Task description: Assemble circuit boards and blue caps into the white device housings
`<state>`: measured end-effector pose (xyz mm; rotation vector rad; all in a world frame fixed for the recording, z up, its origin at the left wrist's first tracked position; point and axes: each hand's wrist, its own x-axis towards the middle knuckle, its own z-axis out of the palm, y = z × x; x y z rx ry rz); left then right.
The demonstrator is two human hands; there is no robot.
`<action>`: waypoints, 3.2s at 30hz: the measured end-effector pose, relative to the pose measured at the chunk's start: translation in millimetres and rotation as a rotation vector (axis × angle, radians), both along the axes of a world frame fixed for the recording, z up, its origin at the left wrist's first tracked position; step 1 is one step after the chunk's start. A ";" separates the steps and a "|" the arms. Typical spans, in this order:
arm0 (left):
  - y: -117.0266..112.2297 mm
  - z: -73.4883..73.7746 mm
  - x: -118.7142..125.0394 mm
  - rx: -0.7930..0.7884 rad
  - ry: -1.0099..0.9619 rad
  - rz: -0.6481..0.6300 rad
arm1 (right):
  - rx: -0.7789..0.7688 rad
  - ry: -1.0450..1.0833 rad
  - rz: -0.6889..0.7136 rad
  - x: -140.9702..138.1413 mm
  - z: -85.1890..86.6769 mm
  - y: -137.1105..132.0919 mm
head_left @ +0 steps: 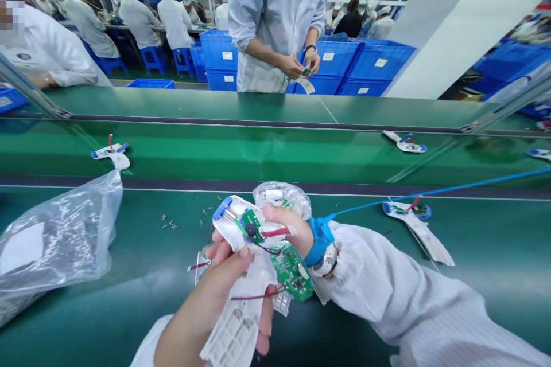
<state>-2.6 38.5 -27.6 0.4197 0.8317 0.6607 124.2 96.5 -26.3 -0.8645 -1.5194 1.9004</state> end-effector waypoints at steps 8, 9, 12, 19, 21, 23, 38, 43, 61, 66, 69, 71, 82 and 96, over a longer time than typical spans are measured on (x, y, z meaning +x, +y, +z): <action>5.9 4.3 -20.4 0.337 0.750 0.670 | -0.165 0.378 -0.340 6.4 5.2 -9.1; 1.5 3.9 -19.4 0.401 0.935 0.800 | -0.108 0.392 -0.458 6.5 5.9 -9.3; -12.0 -4.2 -3.7 0.513 0.873 0.621 | 0.081 0.354 -0.681 4.6 5.5 -12.2; -8.0 -20.3 30.9 0.383 0.250 0.605 | 0.365 0.216 -0.791 -1.6 -2.5 -31.3; -6.2 -19.2 28.4 0.401 0.230 0.688 | 0.304 0.175 -0.797 -1.3 -5.3 -31.7; -6.5 -17.9 22.7 0.449 0.229 0.729 | 0.175 0.111 -0.768 -0.1 -7.8 -28.6; -20.4 2.5 5.4 0.712 1.022 0.594 | 0.511 -0.117 -0.289 15.8 21.5 -39.3; -21.3 0.9 2.7 0.773 1.059 0.507 | 0.436 0.059 -0.300 21.3 12.7 -31.6; -21.0 0.7 11.1 0.535 0.852 0.622 | 0.501 -0.204 -0.517 13.5 6.7 -42.8; -24.6 -5.1 6.0 0.676 0.970 0.526 | 0.660 -0.234 -0.441 25.1 23.2 -37.4; -27.4 -2.8 5.2 0.840 1.020 0.450 | 0.801 -0.276 -0.246 28.9 31.9 -33.3; -28.7 -0.6 5.2 0.940 1.010 0.435 | 0.862 -0.288 -0.155 29.6 34.1 -31.3; -28.6 -3.4 -5.4 1.102 0.841 0.287 | 0.873 -0.291 0.060 32.2 41.2 -27.6; -24.3 -4.2 -6.5 1.260 0.928 0.218 | 0.824 -0.316 0.143 36.1 48.1 -24.0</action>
